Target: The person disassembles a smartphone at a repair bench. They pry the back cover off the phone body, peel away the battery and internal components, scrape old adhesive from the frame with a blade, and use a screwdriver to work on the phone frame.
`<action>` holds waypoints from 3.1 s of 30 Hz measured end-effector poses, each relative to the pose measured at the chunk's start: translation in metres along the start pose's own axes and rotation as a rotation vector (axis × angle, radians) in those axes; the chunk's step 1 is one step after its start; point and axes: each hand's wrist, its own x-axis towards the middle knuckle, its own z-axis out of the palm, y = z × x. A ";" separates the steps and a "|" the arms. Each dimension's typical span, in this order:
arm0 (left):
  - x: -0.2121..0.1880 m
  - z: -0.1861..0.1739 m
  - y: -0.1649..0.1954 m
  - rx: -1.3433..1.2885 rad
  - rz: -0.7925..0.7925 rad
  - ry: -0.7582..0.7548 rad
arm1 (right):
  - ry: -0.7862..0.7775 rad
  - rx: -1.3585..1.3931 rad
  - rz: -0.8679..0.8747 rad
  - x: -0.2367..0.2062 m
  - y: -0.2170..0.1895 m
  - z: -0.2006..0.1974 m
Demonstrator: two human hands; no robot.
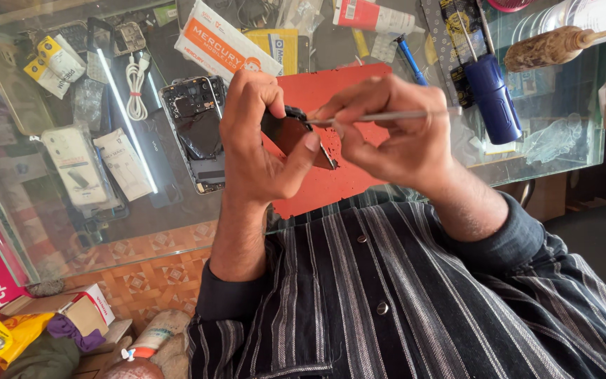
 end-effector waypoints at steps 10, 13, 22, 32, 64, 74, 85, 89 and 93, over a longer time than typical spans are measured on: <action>0.005 0.000 -0.016 0.065 -0.148 0.028 | 0.040 -0.036 -0.026 -0.001 0.017 0.009; 0.006 -0.001 -0.022 0.013 -0.160 0.021 | 0.072 0.030 0.036 -0.005 0.022 0.012; 0.001 -0.004 -0.032 -0.051 -0.157 0.039 | 0.096 0.112 0.120 -0.016 0.025 0.024; -0.021 -0.025 -0.039 -0.183 -0.274 0.170 | 0.016 0.044 0.122 -0.031 0.033 0.030; -0.001 -0.027 0.000 -0.279 -0.478 -0.057 | -0.169 0.107 0.262 -0.046 0.049 0.021; -0.033 -0.031 0.009 -0.180 -0.005 -0.200 | -0.224 0.350 0.250 -0.064 0.056 0.013; -0.063 -0.002 -0.004 0.097 -0.134 -0.279 | -0.221 0.264 0.248 -0.071 0.052 -0.001; -0.072 0.006 -0.011 0.190 -0.095 -0.271 | -0.221 0.239 0.305 -0.073 0.049 -0.003; -0.075 0.008 -0.011 0.206 -0.131 -0.195 | -0.160 0.220 0.249 -0.073 0.045 -0.002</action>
